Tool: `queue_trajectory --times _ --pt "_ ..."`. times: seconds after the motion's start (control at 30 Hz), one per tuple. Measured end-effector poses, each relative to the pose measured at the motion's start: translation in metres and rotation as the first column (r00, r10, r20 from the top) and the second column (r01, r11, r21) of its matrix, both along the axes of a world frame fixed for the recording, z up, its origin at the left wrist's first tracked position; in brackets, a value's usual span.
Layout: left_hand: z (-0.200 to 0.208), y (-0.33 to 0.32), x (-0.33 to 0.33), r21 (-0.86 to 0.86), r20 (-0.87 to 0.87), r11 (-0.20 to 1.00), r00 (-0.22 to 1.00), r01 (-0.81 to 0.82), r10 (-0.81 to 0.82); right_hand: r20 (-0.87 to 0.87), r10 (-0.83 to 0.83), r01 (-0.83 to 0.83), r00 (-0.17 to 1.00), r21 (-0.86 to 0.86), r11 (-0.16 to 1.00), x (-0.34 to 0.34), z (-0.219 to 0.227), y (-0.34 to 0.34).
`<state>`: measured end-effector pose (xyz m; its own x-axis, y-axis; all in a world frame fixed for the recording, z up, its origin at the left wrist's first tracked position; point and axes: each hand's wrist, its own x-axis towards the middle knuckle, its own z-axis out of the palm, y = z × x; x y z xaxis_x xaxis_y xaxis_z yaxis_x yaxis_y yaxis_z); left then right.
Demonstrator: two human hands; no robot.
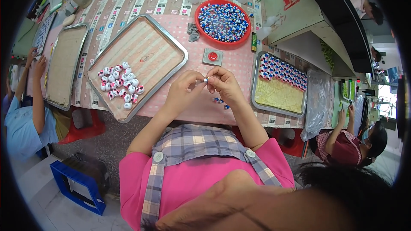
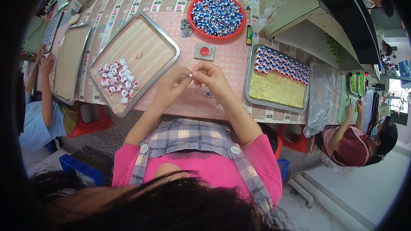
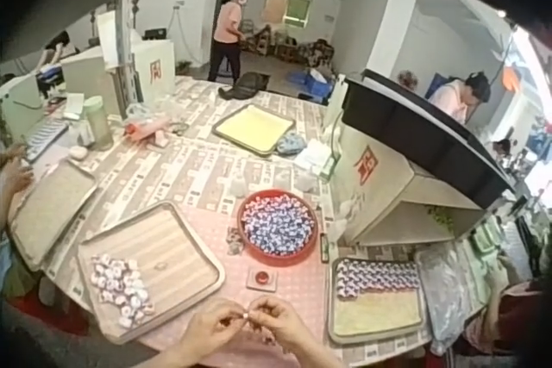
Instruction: The person assembles small toy components by hand, inserting blue plastic parts into white circular bases.
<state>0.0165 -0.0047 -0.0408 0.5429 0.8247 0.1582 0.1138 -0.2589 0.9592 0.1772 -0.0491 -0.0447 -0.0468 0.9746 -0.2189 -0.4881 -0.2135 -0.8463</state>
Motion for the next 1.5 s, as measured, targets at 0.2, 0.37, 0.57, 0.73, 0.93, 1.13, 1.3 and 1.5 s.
queue_trajectory --times 0.2,0.37,0.57,0.73,0.93,1.13,1.3,1.5 --pt "-0.009 0.007 -0.007 -0.648 0.320 0.728 0.947 0.224 -0.006 0.233 -0.031 0.008 0.972 0.098 0.995 0.024 0.007 0.007" --pt "-0.013 0.009 -0.014 -0.746 0.593 0.449 0.797 0.492 0.111 0.755 -0.161 0.016 0.636 0.196 0.980 0.051 0.005 0.028" --pt "-0.024 0.012 -0.018 -0.790 0.580 0.392 0.783 0.472 0.226 0.969 -0.139 -0.194 0.206 0.179 0.964 0.055 0.002 0.050" --pt "-0.024 0.014 -0.019 -0.765 0.611 0.432 0.751 0.478 0.251 0.969 -0.232 -0.376 -0.086 0.184 0.908 0.046 -0.008 0.063" --pt "-0.024 0.014 -0.018 -0.790 0.557 0.489 0.768 0.370 0.317 0.952 -0.219 -0.449 -0.213 0.104 0.888 0.043 -0.004 0.066" --pt "-0.026 0.010 -0.012 -0.713 0.470 0.672 0.849 0.203 0.242 0.951 -0.307 -0.364 -0.030 0.276 0.890 0.047 0.002 0.058" --pt "-0.024 0.008 -0.008 -0.577 0.445 0.806 0.880 0.137 0.169 0.703 0.037 -0.249 0.710 0.201 0.947 0.030 0.028 0.034" --pt "-0.023 0.003 -0.003 -0.524 0.426 0.842 0.896 0.129 0.128 0.722 0.048 -0.260 0.690 0.186 0.948 0.017 0.027 0.026"
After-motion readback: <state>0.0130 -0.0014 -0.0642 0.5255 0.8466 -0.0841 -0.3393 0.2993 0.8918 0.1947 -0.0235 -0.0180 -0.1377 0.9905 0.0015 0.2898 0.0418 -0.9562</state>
